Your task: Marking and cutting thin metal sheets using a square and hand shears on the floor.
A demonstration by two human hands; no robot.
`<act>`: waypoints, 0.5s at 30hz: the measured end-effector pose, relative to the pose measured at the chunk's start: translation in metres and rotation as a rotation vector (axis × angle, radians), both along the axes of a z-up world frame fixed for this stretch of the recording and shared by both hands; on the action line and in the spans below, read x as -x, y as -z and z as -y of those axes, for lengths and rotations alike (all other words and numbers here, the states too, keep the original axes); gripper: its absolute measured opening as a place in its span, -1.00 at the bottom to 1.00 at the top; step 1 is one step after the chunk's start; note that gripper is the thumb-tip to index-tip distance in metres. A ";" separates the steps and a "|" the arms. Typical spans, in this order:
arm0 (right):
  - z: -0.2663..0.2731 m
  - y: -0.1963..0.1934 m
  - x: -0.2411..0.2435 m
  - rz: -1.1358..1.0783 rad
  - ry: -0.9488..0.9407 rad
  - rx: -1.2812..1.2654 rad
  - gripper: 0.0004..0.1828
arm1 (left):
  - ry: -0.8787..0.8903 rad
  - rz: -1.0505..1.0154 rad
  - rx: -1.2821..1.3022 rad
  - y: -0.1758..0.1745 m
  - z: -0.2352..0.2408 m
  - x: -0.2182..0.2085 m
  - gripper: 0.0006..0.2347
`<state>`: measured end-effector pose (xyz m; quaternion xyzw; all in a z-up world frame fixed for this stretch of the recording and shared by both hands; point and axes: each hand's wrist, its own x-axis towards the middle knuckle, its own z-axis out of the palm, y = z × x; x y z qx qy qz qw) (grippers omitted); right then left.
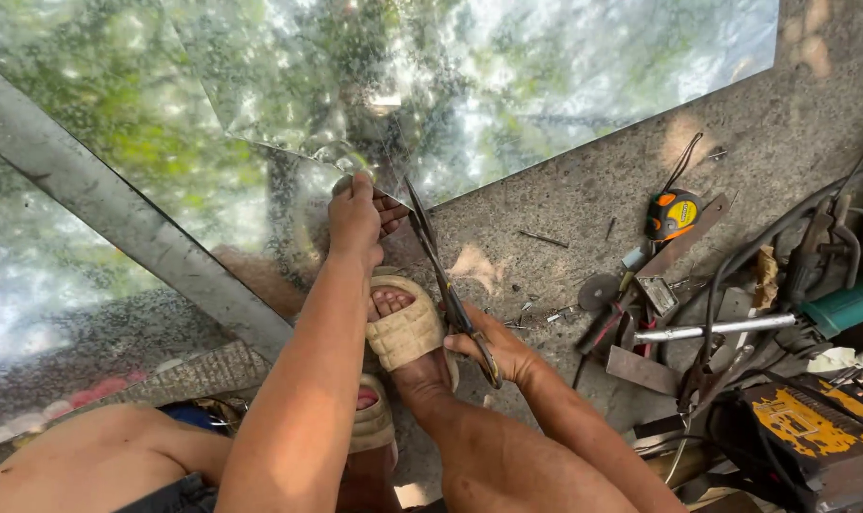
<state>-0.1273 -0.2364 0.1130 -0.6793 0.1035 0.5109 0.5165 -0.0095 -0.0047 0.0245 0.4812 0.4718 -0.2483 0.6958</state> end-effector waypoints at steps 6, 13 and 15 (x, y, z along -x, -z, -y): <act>0.014 0.003 0.005 -0.020 0.034 -0.031 -0.44 | 0.009 0.014 -0.078 0.013 0.013 0.004 -0.58; 0.011 0.007 -0.006 -0.017 0.042 -0.092 -0.52 | 0.006 0.053 -0.097 0.006 0.012 0.001 -0.58; 0.008 0.006 -0.005 -0.004 0.057 -0.087 -0.53 | 0.010 0.036 -0.094 -0.002 0.012 0.001 -0.59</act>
